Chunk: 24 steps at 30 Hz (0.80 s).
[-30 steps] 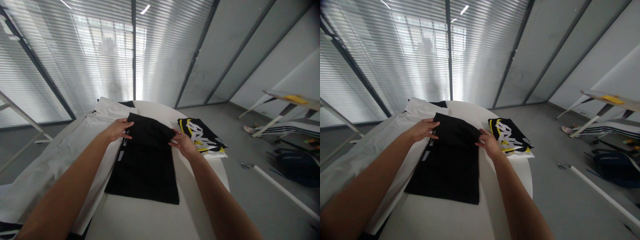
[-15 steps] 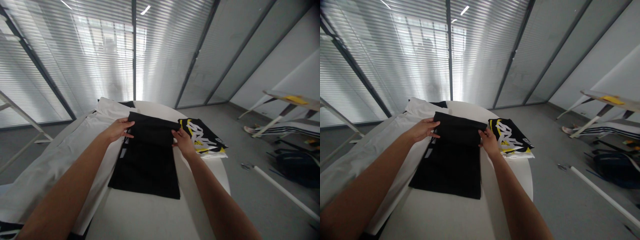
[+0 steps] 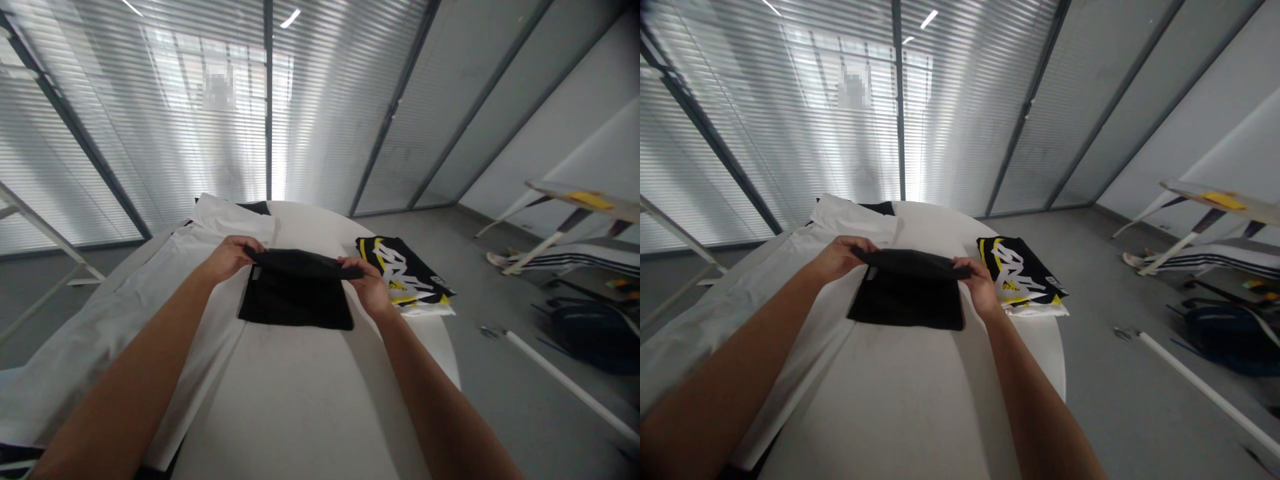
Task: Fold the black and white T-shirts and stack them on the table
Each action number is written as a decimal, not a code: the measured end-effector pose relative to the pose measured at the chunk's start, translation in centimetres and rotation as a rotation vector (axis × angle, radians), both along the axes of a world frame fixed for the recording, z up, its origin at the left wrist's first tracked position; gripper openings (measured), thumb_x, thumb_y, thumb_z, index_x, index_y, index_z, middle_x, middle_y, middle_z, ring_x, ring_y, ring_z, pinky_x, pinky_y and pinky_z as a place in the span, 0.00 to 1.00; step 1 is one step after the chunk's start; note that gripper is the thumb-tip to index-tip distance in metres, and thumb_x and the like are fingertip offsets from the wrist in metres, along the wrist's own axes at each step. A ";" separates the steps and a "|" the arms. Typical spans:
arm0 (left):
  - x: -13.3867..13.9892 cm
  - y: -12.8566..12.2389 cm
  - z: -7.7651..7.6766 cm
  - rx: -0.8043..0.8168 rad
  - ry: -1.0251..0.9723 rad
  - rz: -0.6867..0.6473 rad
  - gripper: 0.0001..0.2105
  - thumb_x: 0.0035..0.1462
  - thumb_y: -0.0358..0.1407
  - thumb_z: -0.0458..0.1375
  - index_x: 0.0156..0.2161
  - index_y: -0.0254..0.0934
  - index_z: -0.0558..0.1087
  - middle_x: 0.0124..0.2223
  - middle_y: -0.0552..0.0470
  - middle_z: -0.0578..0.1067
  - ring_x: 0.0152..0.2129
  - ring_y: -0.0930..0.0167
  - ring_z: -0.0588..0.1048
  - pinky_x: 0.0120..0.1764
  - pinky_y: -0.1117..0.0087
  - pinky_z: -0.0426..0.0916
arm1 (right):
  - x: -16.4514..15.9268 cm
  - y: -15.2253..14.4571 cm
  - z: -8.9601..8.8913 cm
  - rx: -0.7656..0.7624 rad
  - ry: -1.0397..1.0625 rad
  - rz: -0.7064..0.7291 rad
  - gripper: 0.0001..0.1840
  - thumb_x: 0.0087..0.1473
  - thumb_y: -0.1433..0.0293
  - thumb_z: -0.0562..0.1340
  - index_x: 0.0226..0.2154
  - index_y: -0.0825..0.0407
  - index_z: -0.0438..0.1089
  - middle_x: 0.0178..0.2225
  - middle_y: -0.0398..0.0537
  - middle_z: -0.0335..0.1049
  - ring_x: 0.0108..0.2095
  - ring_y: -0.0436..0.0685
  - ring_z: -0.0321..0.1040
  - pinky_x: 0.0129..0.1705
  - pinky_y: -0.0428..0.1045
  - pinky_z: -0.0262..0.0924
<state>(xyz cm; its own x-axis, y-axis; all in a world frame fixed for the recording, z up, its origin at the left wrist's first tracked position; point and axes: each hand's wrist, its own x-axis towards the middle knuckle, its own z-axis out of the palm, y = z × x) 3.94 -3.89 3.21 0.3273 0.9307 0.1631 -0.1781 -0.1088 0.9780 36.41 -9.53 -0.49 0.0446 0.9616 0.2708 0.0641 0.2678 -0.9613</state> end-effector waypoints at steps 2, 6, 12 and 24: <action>-0.2 0.0 0.2 0.076 0.128 -0.080 0.04 0.35 0.28 0.63 0.18 0.36 0.73 0.27 0.48 0.75 0.33 0.64 0.75 0.41 0.63 0.70 | 0.1 0.1 0.0 0.017 -0.036 0.019 0.05 0.45 0.67 0.57 0.26 0.50 0.67 0.43 0.51 0.73 0.52 0.63 0.65 0.53 0.57 0.60; -0.2 -0.7 1.7 0.140 0.411 -0.230 0.05 0.38 0.28 0.57 0.17 0.37 0.73 0.24 0.49 0.73 0.28 0.67 0.73 0.36 0.66 0.68 | 0.2 -0.1 0.5 0.015 -0.155 0.010 0.06 0.45 0.70 0.55 0.22 0.49 0.67 0.38 0.50 0.74 0.52 0.64 0.65 0.53 0.57 0.58; -0.2 -1.6 4.1 0.093 0.689 -0.273 0.08 0.40 0.28 0.55 0.20 0.38 0.77 0.23 0.50 0.75 0.24 0.67 0.72 0.32 0.68 0.66 | 0.8 -0.4 1.2 0.007 -0.270 -0.031 0.10 0.39 0.73 0.53 0.21 0.50 0.69 0.37 0.49 0.75 0.48 0.63 0.68 0.52 0.57 0.59; 7.2 -4.2 -2.6 0.590 1.269 0.109 0.28 0.64 0.49 0.43 0.65 0.38 0.57 0.67 0.41 0.57 0.65 0.56 0.51 0.62 0.49 0.44 | -5.6 -3.1 -0.3 0.158 -1.250 -0.048 0.28 0.65 0.57 0.46 0.64 0.45 0.55 0.66 0.50 0.50 0.67 0.63 0.41 0.65 0.65 0.35</action>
